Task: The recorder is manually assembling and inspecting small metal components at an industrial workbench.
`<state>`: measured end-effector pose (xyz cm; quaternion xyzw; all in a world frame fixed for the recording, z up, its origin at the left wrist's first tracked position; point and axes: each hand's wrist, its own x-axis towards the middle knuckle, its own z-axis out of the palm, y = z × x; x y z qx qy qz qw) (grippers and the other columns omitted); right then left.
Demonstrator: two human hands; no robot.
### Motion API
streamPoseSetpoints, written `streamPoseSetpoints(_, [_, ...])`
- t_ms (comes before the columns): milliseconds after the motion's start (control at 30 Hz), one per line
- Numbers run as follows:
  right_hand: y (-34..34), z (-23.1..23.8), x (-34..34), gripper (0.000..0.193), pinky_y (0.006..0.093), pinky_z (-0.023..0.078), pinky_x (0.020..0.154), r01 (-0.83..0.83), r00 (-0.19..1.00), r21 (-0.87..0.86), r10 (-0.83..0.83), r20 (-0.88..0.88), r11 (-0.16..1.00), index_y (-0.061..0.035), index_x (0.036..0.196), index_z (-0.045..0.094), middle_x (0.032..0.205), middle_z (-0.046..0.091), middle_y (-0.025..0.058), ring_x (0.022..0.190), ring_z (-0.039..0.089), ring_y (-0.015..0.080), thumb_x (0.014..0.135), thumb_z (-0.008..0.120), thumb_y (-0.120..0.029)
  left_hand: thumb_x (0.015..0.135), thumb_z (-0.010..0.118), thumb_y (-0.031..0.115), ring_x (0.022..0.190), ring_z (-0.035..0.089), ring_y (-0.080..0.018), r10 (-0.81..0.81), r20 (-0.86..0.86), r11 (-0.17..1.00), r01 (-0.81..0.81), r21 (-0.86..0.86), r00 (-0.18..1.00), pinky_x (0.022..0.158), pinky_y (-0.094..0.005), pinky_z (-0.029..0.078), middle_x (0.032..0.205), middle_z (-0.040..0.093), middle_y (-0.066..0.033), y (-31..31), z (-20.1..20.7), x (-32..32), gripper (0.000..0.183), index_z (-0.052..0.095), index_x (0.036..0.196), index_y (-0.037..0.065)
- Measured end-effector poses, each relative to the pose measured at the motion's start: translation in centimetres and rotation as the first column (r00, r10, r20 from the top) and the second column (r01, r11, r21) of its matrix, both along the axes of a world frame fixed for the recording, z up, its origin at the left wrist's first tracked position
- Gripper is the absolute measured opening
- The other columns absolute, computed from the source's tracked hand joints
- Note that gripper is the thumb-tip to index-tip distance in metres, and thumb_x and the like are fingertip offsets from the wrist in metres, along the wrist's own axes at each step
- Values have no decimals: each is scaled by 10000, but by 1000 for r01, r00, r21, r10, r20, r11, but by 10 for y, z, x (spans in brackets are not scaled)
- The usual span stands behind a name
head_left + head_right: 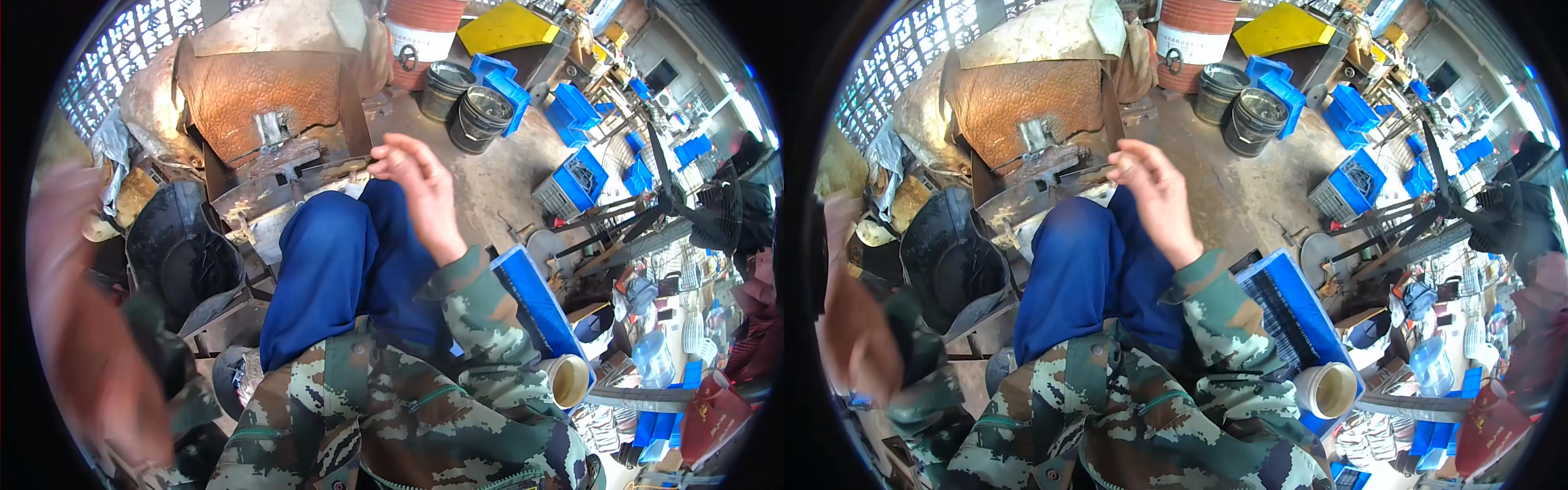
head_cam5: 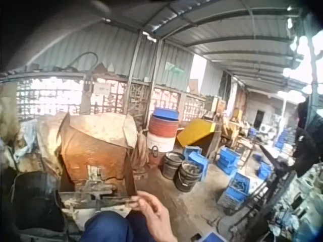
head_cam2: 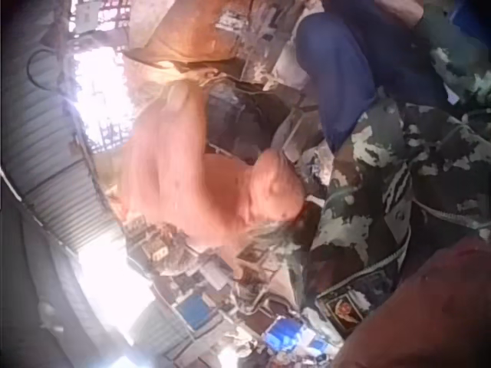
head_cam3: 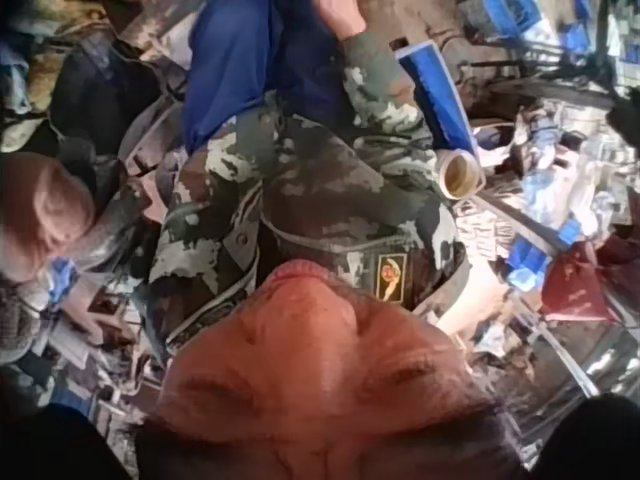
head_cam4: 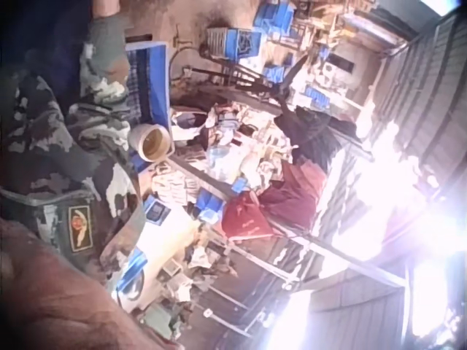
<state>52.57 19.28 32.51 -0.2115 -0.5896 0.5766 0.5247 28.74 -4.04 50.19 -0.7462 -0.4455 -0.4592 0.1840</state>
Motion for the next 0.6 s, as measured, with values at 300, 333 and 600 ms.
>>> streamPoseSetpoints(300, [28,-19,66,695,473,473,1021,-268,922,-390,117,-369,881,14,1378,419,1315,544,226,1168,576,352,1020,317,-573,1010,513,93,980,606,-160,8,658,797,392,-459,753,883,-269,461,1011,617,-86,162,-185,-12,206,650,1094,-35])
streamPoseSetpoints(333, [29,-26,76,693,475,473,1021,-173,954,-400,52,-295,900,10,1383,419,1319,541,226,1170,573,355,1021,317,-572,1017,504,121,989,611,-161,-17,677,782,432,-450,735,892,-273,466,1010,614,-82,180,-198,-9,227,648,1103,-32])
streamPoseSetpoints(600, [-1,-165,164,411,403,499,869,385,518,4,-220,827,923,25,1216,580,1083,657,254,1014,647,381,1002,528,-323,1013,489,245,985,627,-286,-4,397,614,316,-723,918,857,-354,473,1050,618,-124,245,-253,1,308,625,1140,1])
